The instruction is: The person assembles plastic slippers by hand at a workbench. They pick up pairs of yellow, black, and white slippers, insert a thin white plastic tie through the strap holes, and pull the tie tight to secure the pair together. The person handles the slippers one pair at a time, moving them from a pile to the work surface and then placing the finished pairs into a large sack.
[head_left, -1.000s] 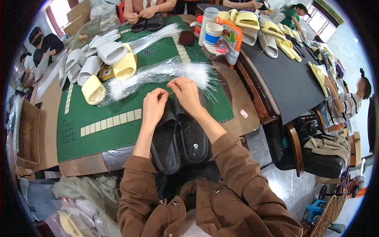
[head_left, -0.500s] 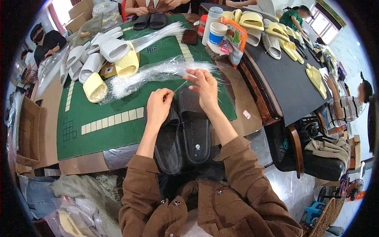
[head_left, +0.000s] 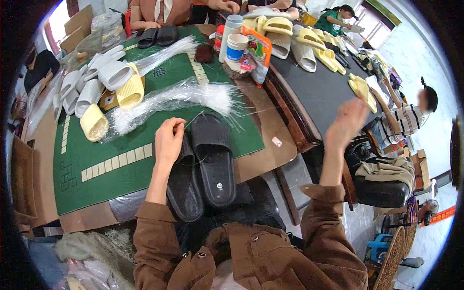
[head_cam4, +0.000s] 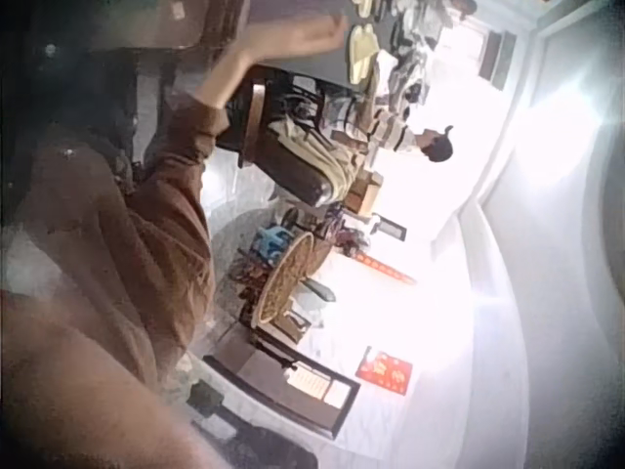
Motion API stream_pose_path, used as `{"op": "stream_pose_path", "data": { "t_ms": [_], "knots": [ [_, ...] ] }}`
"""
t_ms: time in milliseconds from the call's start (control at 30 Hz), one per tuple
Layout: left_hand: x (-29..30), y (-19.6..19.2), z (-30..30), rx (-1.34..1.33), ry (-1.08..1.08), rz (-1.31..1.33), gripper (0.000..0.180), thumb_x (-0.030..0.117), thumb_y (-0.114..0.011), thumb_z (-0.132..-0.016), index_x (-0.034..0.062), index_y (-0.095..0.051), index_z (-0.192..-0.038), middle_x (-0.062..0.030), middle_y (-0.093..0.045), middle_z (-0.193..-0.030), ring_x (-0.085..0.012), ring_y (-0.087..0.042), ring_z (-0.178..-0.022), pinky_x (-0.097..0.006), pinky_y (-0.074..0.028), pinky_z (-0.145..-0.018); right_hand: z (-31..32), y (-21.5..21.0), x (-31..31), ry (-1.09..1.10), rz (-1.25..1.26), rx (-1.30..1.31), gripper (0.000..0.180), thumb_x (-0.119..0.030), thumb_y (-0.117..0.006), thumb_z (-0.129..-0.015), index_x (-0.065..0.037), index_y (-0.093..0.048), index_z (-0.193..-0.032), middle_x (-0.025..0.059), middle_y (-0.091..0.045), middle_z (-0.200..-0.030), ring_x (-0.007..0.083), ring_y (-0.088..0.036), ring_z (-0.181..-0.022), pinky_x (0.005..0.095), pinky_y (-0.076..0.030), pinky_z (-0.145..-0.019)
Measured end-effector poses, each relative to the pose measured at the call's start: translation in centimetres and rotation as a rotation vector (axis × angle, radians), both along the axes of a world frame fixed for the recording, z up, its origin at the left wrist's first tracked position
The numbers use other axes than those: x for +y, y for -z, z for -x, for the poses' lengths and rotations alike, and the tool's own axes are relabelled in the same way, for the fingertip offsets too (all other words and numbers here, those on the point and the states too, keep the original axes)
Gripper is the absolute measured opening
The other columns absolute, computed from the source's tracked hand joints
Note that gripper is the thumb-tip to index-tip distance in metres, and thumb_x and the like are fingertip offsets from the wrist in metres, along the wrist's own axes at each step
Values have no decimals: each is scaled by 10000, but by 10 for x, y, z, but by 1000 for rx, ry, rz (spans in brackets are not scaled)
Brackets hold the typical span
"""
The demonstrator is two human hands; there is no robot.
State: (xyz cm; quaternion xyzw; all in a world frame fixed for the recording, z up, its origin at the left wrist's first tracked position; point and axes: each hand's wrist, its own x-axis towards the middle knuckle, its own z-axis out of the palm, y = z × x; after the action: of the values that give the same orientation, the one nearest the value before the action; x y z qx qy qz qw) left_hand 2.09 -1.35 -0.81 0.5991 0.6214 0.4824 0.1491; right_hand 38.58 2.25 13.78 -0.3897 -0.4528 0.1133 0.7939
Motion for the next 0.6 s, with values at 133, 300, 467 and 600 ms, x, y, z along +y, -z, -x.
{"op": "stream_pose_path", "data": {
  "t_ms": [133, 300, 467, 600],
  "knots": [
    [-19, -34, -19, 254, -38, -284, 132, 36, -600, -857, 37, -654, -977, -108, -625, -974, -298, -590, -941, -406, -446, -842, -87, -26, -20, 479, -203, -230, 254, -140, -459, -996, -40, -552, -1211, 14, -489, -935, 96, -446, -815, 246, -371, -713],
    [-57, -46, -76, 569, 161, -276, 327, 153, -685, -799, 98, -641, -1118, -112, -544, -1235, -322, -478, -1217, -551, -314, -1056, -105, -15, 9, 494, 120, -536, 390, -290, -579, -962, -20, -552, -1243, 67, -520, -1059, 146, -487, -940, 263, -402, -834],
    [-78, -17, -93, 703, 214, -68, 637, 481, -786, -656, 158, -624, -1181, -128, -443, -1379, -384, -256, -1394, -730, -72, -1083, -63, 2, 95, 98, 475, -670, 553, -370, -640, -913, -155, -487, -1399, 82, -634, -1094, 189, -582, -1008, 366, -419, -937],
    [-94, -21, -83, 704, 139, 37, 697, 522, -822, -569, 169, -627, -1138, -102, -410, -1399, -381, -214, -1413, -771, -48, -1050, -66, -5, 192, 26, 573, -715, 553, -391, -501, -980, -172, -389, -1475, 95, -667, -1111, 212, -594, -1041, 338, -411, -961]
  ]
}}
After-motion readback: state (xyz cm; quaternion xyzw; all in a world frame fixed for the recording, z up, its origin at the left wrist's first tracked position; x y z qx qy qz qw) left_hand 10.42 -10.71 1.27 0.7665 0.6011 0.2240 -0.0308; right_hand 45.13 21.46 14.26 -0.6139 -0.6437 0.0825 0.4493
